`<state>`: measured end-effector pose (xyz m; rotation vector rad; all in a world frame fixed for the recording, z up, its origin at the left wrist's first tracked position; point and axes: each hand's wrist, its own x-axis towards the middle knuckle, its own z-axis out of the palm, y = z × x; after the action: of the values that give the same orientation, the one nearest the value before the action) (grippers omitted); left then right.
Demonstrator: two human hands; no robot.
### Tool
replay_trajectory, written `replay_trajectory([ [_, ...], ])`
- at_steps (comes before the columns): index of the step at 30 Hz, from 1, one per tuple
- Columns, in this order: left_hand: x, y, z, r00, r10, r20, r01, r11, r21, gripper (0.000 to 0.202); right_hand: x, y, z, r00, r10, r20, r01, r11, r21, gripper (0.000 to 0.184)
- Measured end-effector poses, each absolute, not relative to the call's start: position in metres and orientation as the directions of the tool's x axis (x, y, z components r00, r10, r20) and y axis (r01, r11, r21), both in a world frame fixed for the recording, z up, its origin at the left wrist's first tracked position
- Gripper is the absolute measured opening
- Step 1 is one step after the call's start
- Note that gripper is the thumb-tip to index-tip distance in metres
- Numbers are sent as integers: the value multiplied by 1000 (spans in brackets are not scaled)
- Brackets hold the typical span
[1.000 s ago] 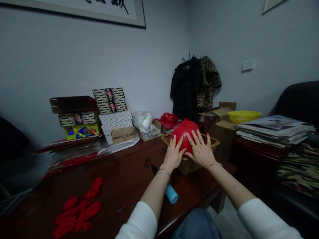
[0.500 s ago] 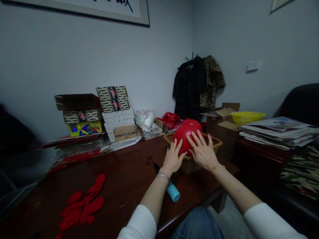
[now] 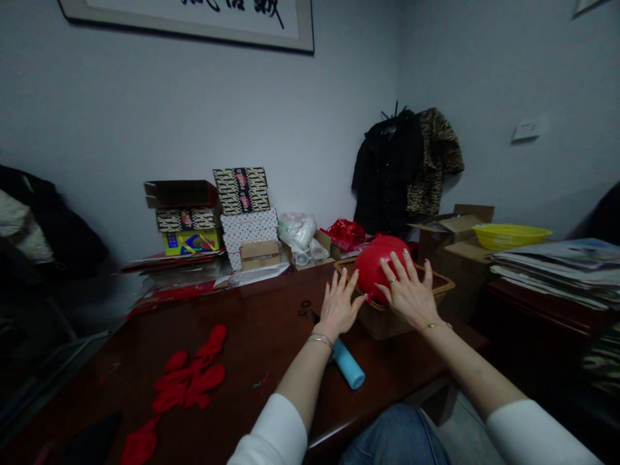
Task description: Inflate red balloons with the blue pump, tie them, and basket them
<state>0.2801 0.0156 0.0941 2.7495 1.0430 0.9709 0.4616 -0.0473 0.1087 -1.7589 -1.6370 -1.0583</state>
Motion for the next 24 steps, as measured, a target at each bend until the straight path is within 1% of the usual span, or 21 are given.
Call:
replay_trajectory([
  [3, 263, 16, 93, 548, 621, 561, 615, -754, 233, 62, 449, -45, 110, -40, 566, 823, 984, -123, 132, 63],
  [7, 233, 15, 89, 504, 651, 568, 662, -713, 230, 62, 427, -41, 110, -51, 555, 830, 990, -81, 115, 62],
  [13, 177, 13, 74, 423, 723, 546, 746, -620, 242, 64, 386, -31, 99, -126, 542, 831, 992, 60, 111, 66],
  [19, 110, 10, 48, 339, 786, 517, 816, -519, 254, 63, 336, -15, 77, -195, 572, 797, 976, 194, 100, 66],
  [24, 53, 2, 23, 252, 837, 485, 880, -407, 246, 62, 286, -5, 48, -244, 603, 759, 957, 277, 88, 65],
])
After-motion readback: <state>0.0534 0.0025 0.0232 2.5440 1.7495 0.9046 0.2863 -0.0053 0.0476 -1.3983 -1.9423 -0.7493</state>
